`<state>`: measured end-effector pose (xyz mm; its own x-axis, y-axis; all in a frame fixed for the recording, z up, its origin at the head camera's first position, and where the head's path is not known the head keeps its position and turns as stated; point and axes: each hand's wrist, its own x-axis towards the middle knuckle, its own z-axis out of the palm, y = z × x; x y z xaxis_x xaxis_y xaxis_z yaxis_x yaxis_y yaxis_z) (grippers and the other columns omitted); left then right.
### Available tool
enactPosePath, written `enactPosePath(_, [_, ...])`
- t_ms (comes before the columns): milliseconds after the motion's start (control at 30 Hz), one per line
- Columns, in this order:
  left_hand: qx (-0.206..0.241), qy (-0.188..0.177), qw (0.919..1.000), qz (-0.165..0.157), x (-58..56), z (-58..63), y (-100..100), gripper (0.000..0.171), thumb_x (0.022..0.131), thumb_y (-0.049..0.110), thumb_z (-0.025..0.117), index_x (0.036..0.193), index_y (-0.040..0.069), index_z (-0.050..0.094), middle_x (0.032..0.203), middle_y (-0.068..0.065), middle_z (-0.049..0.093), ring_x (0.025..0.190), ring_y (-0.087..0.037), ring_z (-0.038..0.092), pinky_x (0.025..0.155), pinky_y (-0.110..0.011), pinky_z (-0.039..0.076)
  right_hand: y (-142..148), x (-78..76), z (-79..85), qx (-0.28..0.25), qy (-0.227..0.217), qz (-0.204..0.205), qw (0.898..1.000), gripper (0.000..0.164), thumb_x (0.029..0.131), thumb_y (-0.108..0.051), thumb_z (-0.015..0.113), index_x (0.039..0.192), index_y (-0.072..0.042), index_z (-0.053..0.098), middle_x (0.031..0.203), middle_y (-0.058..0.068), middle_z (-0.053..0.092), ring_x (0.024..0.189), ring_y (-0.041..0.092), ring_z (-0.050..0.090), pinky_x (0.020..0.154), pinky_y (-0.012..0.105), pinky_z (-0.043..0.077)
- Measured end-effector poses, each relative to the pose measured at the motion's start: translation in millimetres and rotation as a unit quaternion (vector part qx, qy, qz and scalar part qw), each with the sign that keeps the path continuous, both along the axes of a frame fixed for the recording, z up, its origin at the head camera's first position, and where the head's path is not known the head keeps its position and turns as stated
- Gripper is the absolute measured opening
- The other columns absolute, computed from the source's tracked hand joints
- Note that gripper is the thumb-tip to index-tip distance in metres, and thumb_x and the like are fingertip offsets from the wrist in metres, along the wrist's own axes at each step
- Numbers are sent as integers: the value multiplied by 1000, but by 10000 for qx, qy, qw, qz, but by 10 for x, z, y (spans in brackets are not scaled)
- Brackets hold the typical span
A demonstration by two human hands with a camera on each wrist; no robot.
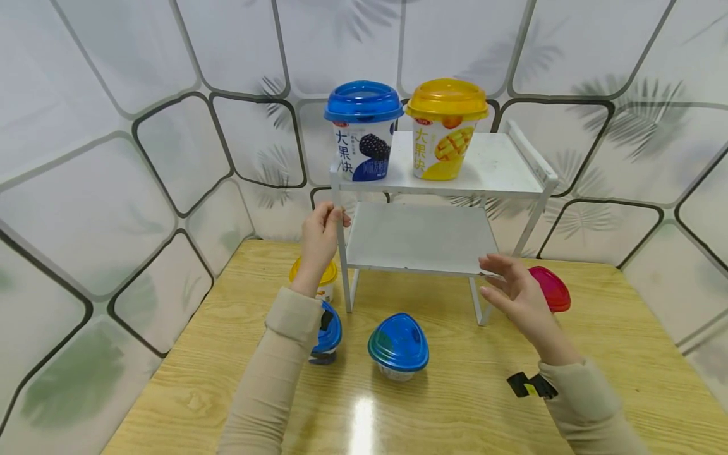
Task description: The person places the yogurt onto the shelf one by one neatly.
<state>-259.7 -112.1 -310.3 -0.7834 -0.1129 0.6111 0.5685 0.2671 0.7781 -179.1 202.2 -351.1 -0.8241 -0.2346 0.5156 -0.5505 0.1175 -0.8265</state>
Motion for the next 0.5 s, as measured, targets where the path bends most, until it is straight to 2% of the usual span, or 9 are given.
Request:
enactPosePath(367, [-84,7,9999,63,4,2,0,20,93,8,43,82,-6,53,75,-18,60,70,-27,59,70,-32,49,154,-26,-198,-170,68,-319,9993,48,75,20,55,118,16,36,111,-5,53,101,8,50,84,16,41])
enactPosePath(500, [-49,-32,10000,-2,8,5,1,22,93,10,43,84,-6,54,75,-18,59,70,-27,59,70,-32,48,255,-4,-249,28,-8,-533,9986,45,78,16,55,119,12,38,112,-1,52,102,5,49,83,14,41])
